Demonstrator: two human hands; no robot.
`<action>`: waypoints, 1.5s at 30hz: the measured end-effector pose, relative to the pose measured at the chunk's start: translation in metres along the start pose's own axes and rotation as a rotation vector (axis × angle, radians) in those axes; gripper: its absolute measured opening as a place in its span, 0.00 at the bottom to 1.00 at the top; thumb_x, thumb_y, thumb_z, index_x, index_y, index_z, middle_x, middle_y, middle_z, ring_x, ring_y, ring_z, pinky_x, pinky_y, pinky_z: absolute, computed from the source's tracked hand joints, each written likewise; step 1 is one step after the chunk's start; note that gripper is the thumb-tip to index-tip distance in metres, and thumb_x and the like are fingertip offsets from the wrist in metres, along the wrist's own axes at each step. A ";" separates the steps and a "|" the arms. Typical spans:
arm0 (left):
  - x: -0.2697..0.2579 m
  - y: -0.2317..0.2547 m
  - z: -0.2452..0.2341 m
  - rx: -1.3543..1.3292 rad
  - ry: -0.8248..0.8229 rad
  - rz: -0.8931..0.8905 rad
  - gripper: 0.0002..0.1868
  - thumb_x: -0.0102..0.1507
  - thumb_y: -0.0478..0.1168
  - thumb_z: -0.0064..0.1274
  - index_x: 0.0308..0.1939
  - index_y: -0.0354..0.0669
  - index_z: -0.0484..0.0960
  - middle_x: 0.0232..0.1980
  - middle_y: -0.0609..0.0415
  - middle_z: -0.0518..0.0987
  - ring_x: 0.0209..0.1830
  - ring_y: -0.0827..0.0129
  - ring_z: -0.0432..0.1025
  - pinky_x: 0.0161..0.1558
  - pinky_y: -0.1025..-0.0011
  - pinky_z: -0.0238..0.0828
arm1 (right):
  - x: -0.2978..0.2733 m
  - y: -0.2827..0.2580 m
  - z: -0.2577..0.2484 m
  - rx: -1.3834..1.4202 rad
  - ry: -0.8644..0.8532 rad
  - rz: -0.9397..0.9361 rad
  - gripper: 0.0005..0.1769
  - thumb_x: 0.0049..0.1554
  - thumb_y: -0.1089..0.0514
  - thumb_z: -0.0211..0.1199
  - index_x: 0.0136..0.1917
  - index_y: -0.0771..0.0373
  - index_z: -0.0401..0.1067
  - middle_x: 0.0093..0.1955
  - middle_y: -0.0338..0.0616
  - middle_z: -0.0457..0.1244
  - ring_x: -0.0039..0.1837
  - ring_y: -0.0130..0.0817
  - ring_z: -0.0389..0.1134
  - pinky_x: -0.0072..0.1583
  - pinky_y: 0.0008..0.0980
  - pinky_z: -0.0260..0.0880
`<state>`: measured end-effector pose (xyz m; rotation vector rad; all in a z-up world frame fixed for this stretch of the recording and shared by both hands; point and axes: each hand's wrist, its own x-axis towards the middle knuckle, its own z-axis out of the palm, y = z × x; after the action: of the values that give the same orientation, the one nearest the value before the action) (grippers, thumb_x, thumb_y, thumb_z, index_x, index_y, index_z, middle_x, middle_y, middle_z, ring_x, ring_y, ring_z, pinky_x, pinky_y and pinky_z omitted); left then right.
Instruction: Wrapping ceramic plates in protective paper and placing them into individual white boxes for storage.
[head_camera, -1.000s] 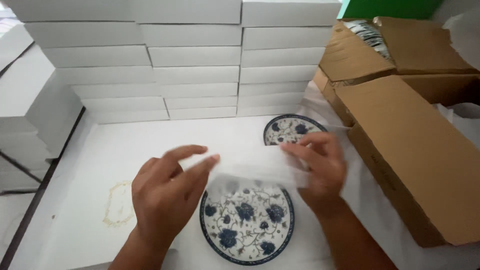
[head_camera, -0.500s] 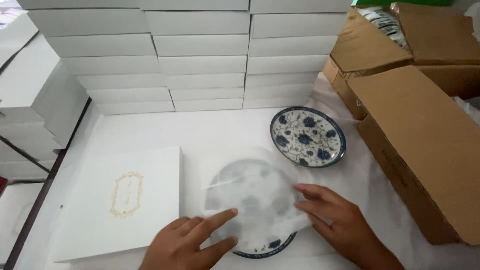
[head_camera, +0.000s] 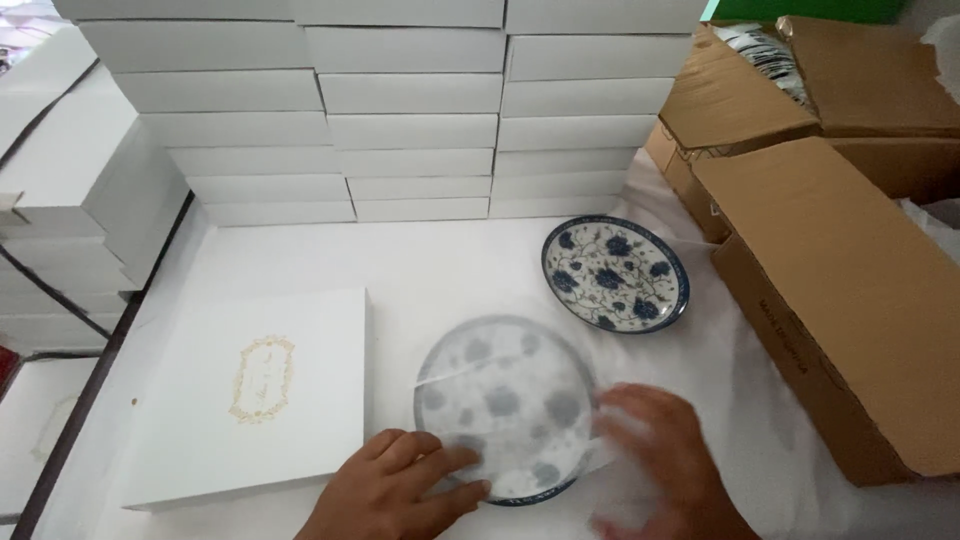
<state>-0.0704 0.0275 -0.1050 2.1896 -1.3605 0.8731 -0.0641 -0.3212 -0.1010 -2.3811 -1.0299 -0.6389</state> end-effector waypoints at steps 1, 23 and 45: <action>-0.001 0.000 0.000 0.000 0.001 0.000 0.06 0.69 0.45 0.59 0.49 0.58 0.85 0.55 0.57 0.81 0.43 0.64 0.72 0.40 0.68 0.66 | -0.003 -0.007 0.002 -0.001 -0.001 -0.001 0.47 0.41 0.21 0.67 0.63 0.52 0.72 0.68 0.47 0.65 0.70 0.47 0.66 0.70 0.47 0.63; -0.008 0.002 0.016 0.273 -0.092 -0.014 0.22 0.68 0.46 0.48 0.65 0.41 0.77 0.74 0.46 0.70 0.75 0.54 0.63 0.75 0.55 0.51 | 0.079 -0.092 0.070 -0.058 -0.261 0.171 0.43 0.62 0.46 0.58 0.79 0.76 0.48 0.83 0.67 0.44 0.84 0.62 0.38 0.78 0.55 0.38; -0.021 0.002 0.026 0.211 -0.171 -0.175 0.33 0.66 0.59 0.52 0.65 0.36 0.75 0.70 0.38 0.73 0.74 0.48 0.63 0.71 0.56 0.57 | 0.109 0.018 0.024 -0.382 -0.235 0.524 0.28 0.59 0.38 0.59 0.66 0.55 0.72 0.62 0.46 0.67 0.63 0.50 0.62 0.65 0.52 0.58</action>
<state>-0.0713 0.0232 -0.1381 2.5517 -1.1735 0.8113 0.0216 -0.2596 -0.0613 -2.9496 -0.3404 -0.3888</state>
